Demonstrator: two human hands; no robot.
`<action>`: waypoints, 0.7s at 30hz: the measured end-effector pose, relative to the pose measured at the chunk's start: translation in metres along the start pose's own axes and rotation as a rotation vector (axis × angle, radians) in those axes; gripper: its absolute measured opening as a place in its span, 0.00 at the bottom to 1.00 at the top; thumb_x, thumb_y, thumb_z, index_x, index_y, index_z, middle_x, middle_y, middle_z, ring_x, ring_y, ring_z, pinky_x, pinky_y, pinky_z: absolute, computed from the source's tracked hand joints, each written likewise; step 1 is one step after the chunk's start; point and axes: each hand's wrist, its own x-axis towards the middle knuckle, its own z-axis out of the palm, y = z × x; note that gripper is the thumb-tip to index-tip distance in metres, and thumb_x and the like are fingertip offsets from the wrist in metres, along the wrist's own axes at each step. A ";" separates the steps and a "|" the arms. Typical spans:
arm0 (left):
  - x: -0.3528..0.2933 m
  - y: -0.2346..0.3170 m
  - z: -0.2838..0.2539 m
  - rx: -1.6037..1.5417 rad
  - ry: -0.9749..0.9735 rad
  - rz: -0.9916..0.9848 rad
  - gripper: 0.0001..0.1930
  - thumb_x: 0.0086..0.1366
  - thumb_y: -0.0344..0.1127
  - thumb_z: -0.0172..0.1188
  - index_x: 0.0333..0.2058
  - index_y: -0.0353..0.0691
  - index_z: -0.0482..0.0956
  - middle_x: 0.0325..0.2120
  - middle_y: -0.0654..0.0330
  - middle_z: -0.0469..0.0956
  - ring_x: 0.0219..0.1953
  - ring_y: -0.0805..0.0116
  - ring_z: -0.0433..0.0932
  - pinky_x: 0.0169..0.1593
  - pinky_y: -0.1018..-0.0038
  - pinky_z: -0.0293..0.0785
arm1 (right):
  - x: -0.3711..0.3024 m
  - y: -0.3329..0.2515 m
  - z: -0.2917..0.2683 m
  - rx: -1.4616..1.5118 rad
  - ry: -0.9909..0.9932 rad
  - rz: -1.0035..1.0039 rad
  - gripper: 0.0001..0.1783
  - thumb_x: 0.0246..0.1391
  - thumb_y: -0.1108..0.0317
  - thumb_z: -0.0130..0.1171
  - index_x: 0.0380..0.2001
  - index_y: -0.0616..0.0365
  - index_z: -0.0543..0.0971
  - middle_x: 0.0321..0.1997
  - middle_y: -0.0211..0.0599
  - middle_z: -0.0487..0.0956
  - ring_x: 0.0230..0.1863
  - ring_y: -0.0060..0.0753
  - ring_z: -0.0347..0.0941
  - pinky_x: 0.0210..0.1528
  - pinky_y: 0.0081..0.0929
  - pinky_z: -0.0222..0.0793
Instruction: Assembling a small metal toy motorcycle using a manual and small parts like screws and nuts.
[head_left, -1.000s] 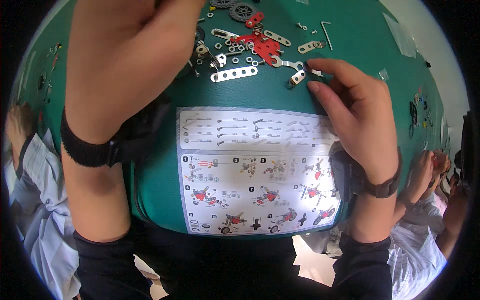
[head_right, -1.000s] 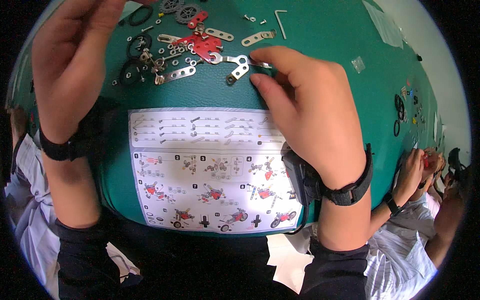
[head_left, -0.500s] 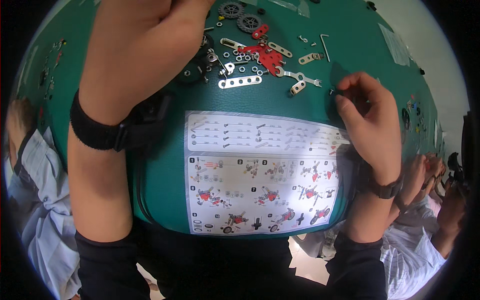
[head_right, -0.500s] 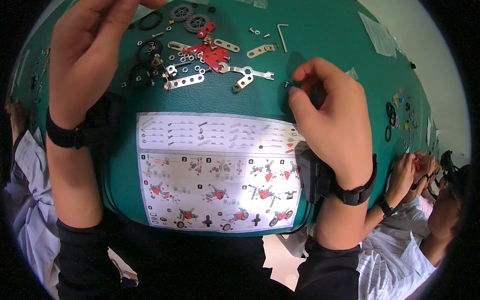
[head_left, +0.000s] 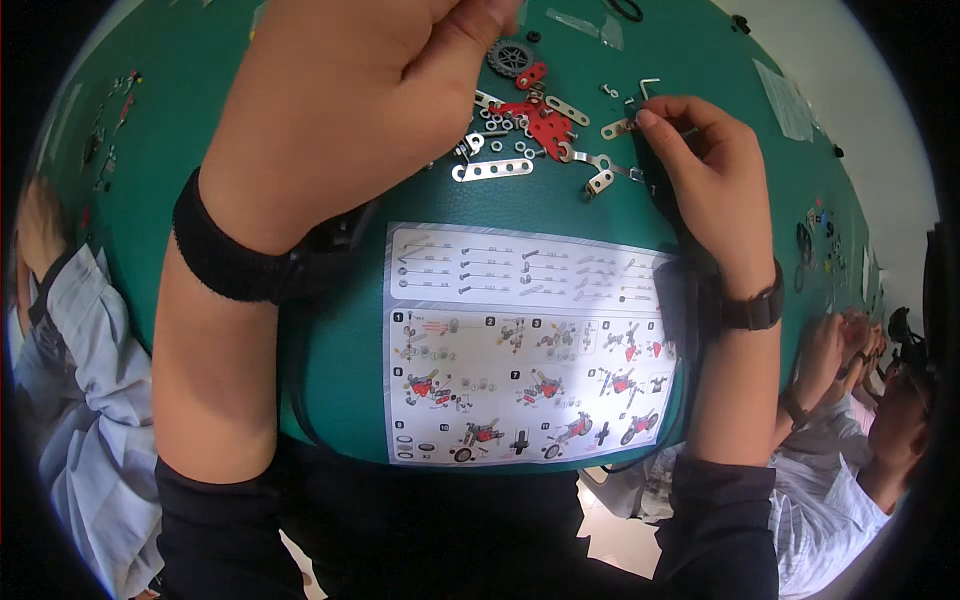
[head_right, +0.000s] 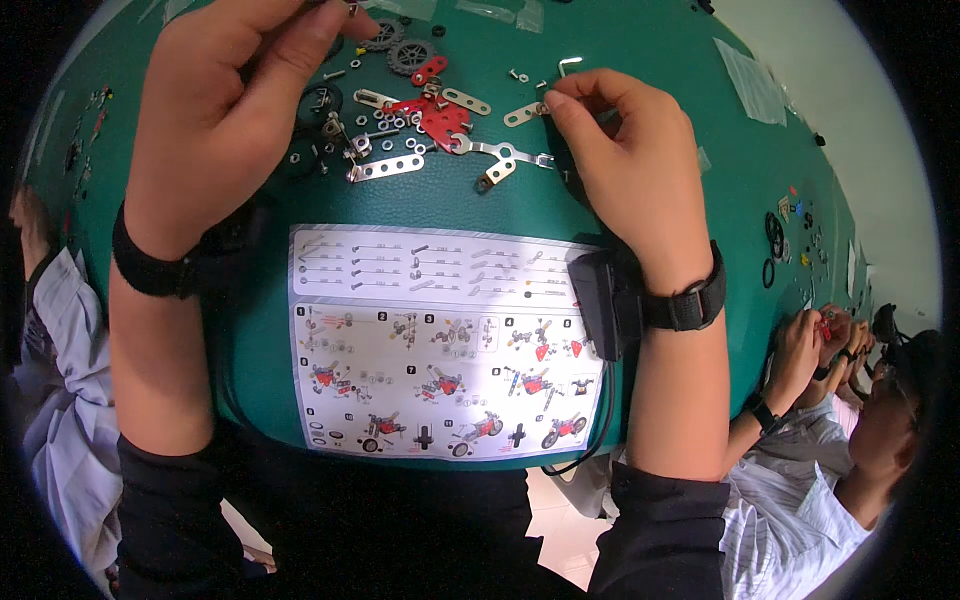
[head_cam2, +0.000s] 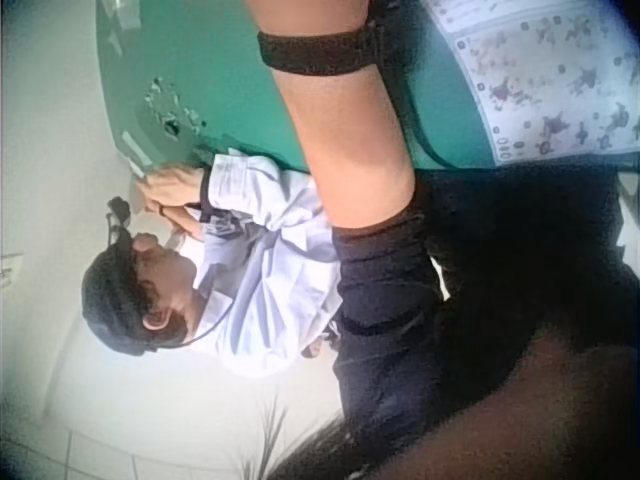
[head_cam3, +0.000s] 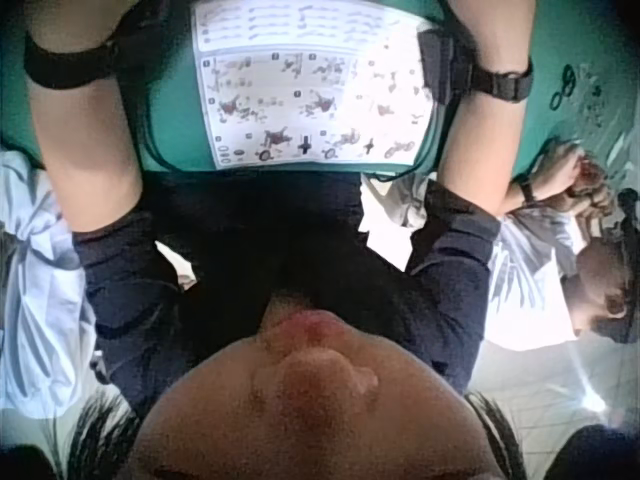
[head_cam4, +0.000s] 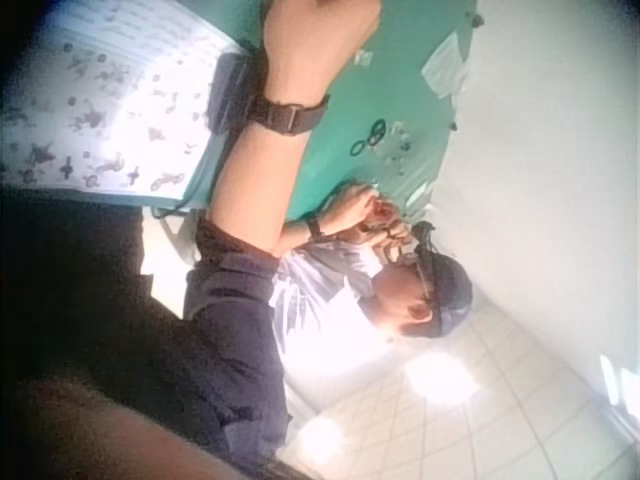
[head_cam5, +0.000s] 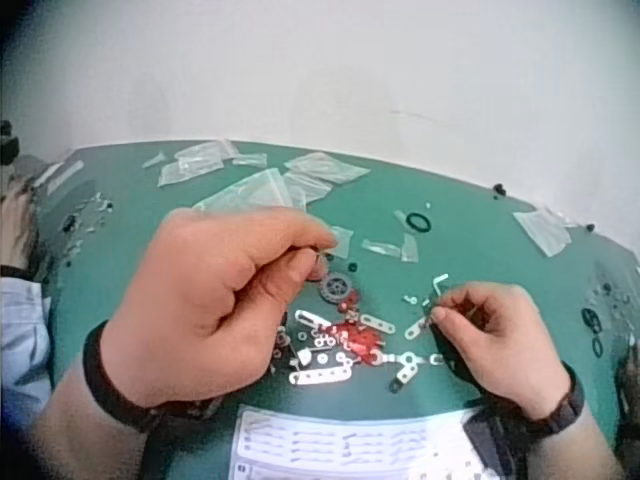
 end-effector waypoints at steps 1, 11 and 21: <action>-0.002 -0.006 0.001 0.055 0.025 0.130 0.07 0.62 0.21 0.57 0.39 0.26 0.80 0.26 0.45 0.82 0.26 0.59 0.84 0.29 0.74 0.76 | 0.001 0.000 0.000 -0.005 -0.017 0.013 0.11 0.59 0.67 0.62 0.37 0.66 0.82 0.21 0.31 0.78 0.20 0.18 0.71 0.24 0.20 0.64; -0.005 0.009 0.007 0.064 -0.224 -0.011 0.05 0.62 0.24 0.60 0.38 0.34 0.79 0.25 0.52 0.80 0.24 0.59 0.81 0.28 0.72 0.73 | -0.013 -0.005 -0.007 -0.031 -0.061 -0.007 0.10 0.60 0.67 0.62 0.32 0.65 0.79 0.24 0.30 0.79 0.24 0.14 0.68 0.27 0.18 0.62; -0.028 -0.035 0.031 -0.220 -0.258 0.105 0.07 0.64 0.31 0.64 0.38 0.38 0.78 0.28 0.54 0.80 0.27 0.55 0.81 0.29 0.70 0.74 | -0.054 -0.055 -0.026 0.419 -0.157 0.054 0.08 0.65 0.71 0.56 0.42 0.64 0.76 0.34 0.36 0.82 0.22 0.10 0.66 0.20 0.09 0.54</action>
